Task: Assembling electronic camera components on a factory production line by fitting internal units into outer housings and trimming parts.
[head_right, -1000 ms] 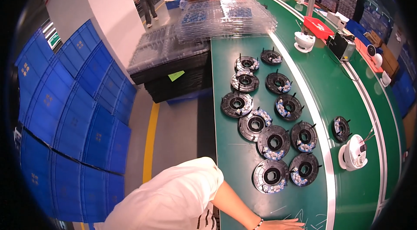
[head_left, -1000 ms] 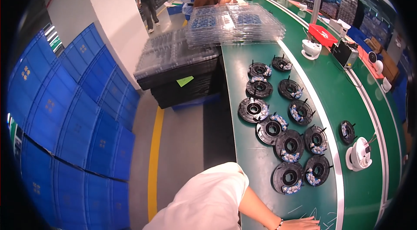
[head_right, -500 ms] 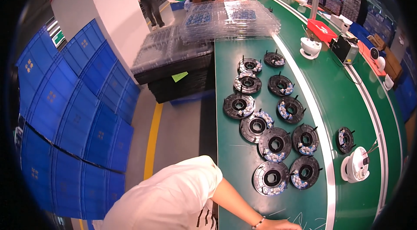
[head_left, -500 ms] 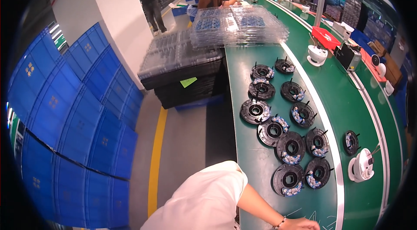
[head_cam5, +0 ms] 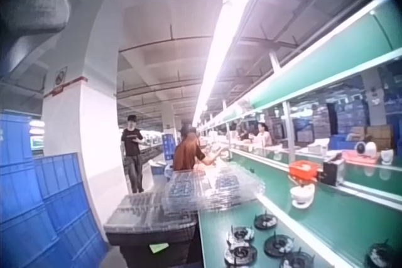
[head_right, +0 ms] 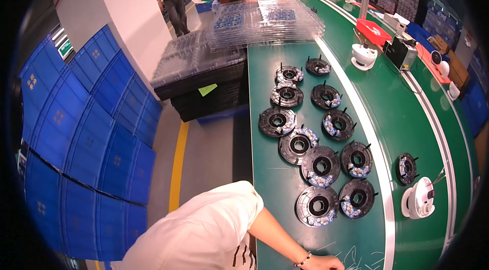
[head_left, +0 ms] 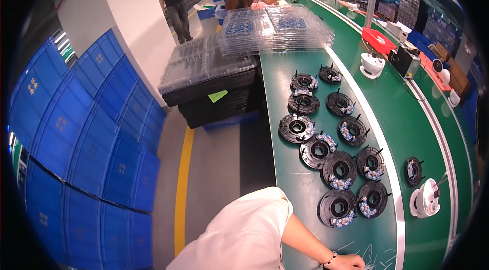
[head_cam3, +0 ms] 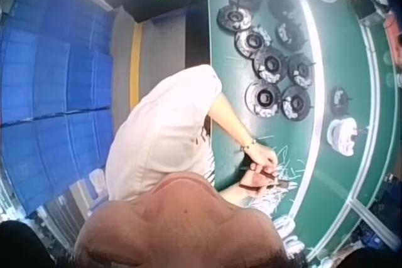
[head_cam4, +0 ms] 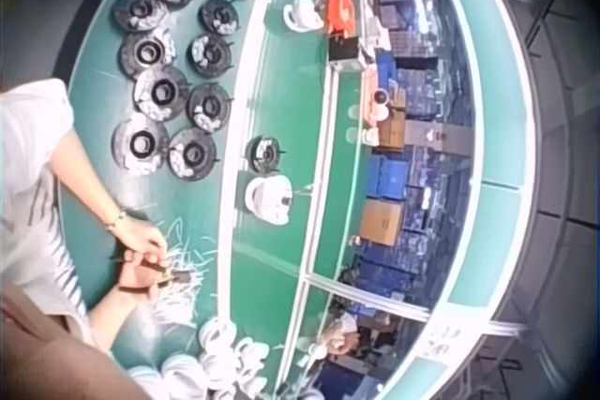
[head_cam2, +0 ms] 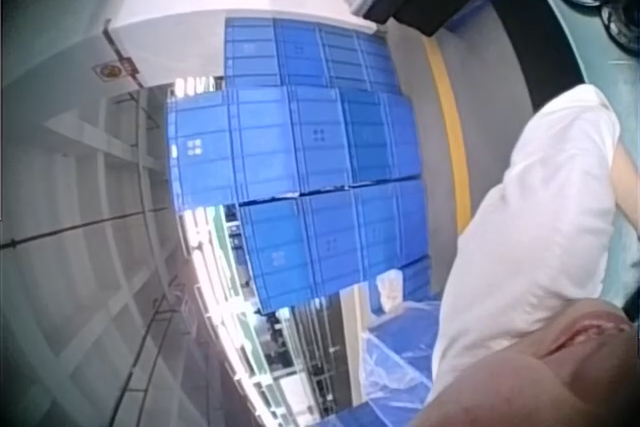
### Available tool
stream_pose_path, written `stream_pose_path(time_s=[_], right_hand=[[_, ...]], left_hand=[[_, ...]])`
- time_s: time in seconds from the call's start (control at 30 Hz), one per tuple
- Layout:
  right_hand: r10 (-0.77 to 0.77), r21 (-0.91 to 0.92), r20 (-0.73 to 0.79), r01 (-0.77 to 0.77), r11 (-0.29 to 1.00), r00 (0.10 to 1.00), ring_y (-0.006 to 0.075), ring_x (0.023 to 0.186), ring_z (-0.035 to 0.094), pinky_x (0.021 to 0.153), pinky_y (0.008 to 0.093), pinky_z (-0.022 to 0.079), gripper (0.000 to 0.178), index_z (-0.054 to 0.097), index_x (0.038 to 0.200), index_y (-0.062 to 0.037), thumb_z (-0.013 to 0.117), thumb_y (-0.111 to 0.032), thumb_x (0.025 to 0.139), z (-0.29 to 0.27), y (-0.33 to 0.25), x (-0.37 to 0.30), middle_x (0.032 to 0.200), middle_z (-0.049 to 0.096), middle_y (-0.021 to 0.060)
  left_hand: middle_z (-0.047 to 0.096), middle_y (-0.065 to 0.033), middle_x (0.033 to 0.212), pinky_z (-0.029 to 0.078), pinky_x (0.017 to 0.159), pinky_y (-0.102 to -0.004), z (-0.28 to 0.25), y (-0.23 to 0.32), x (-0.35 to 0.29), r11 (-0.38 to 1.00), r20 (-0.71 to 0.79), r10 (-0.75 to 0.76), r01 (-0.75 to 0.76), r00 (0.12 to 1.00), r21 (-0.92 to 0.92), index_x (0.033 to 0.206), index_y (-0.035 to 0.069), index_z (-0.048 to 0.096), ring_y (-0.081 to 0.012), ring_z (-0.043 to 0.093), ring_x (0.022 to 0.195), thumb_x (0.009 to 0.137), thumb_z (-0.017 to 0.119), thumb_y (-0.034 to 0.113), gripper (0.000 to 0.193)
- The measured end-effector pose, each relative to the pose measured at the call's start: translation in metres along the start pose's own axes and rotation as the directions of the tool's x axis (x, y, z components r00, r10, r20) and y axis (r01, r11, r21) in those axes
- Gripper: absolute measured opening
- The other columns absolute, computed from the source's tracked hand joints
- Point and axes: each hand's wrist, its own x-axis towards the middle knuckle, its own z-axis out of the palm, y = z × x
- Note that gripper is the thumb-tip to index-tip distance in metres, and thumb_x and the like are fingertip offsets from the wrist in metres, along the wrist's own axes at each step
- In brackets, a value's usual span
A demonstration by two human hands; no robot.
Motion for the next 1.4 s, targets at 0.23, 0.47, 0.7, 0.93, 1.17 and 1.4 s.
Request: stream_pose_path(time_s=[0.23, 0.47, 0.7, 0.93, 1.17, 1.4], right_hand=[[0.011, 0.011, -0.013, -0.01, 1.0, 1.0, 0.0253, 0.088, 0.044, 0.063, 0.0351, 0.039, 0.063, 0.041, 0.109, -0.01, 0.068, -0.031, 0.055, -0.001, -0.001, 0.001, 0.104, 0.045, 0.0077], [0.017, 0.016, -0.027, -0.017, 1.0, 0.999, 0.0255, 0.089, 0.046, 0.065, 0.036, 0.04, 0.059, 0.044, 0.106, -0.0087, 0.07, -0.028, 0.056, -0.005, 0.001, 0.009, 0.104, 0.047, 0.0085], [0.071, -0.101, -0.162, -0.088, 0.991, 0.984, 0.0257, 0.093, 0.045, 0.063, 0.036, 0.04, 0.07, 0.046, 0.105, -0.0114, 0.074, -0.037, 0.046, -0.026, -0.001, 0.01, 0.108, 0.046, 0.008], [0.053, -0.046, 0.11, -0.048, 0.998, 0.993, 0.0259, 0.089, 0.044, 0.064, 0.0352, 0.038, 0.064, 0.041, 0.109, -0.0103, 0.067, -0.033, 0.055, -0.016, 0.005, 0.01, 0.103, 0.043, 0.009], [0.095, 0.153, 0.157, -0.119, 0.981, 0.983, 0.023, 0.079, 0.051, 0.066, 0.0371, 0.042, 0.045, 0.047, 0.107, -0.008, 0.06, -0.02, 0.065, 0.019, 0.009, 0.012, 0.091, 0.051, 0.0079], [0.035, 0.163, 0.111, -0.053, 0.985, 0.993, 0.0294, 0.078, 0.052, 0.072, 0.0426, 0.04, 0.052, 0.045, 0.11, -0.0055, 0.057, -0.025, 0.064, 0.024, 0.0, 0.008, 0.095, 0.055, 0.0172]], left_hand=[[0.054, -0.0048, 0.074, 0.044, 0.042, -0.0214, -0.006, 0.007, 0.001, 0.997, -0.015, -0.06, 0.059, 0.998, -0.046, 0.09, 0.003, 0.053, -0.0122, 0.056, 0.057, 0.081, 0.042, 0.009, 0.016], [0.053, -0.0048, 0.073, 0.043, 0.042, -0.0222, -0.014, -0.003, 0.006, 0.995, 0.003, -0.073, 0.073, 0.997, -0.072, 0.095, 0.004, 0.051, -0.0112, 0.052, 0.052, 0.082, 0.04, 0.012, 0.019], [0.052, -0.0052, 0.071, 0.046, 0.041, -0.0251, -0.015, -0.018, 0.016, 0.998, 0.029, 0.056, -0.056, 0.998, 0.005, 0.091, 0.004, 0.052, -0.0132, 0.053, 0.051, 0.083, 0.039, 0.017, 0.02], [0.055, -0.0095, 0.068, 0.046, 0.043, -0.0288, -0.017, -0.028, 0.031, 0.891, 0.092, 0.334, -0.346, 0.938, 0.293, 0.087, 0.0, 0.053, -0.0173, 0.055, 0.05, 0.08, 0.04, 0.022, 0.027], [0.042, 0.0001, 0.056, 0.038, 0.029, -0.022, -0.006, 0.04, -0.027, 0.996, -0.014, -0.003, 0.004, 1.0, 0.088, 0.077, 0.005, 0.043, -0.007, 0.044, 0.038, 0.085, 0.035, 0.02, 0.019], [0.043, -0.0012, 0.053, 0.041, 0.034, -0.021, 0.004, 0.052, -0.022, 0.987, -0.055, -0.086, 0.092, 0.995, 0.131, 0.079, 0.003, 0.043, -0.0089, 0.048, 0.04, 0.089, 0.034, 0.015, 0.018]])
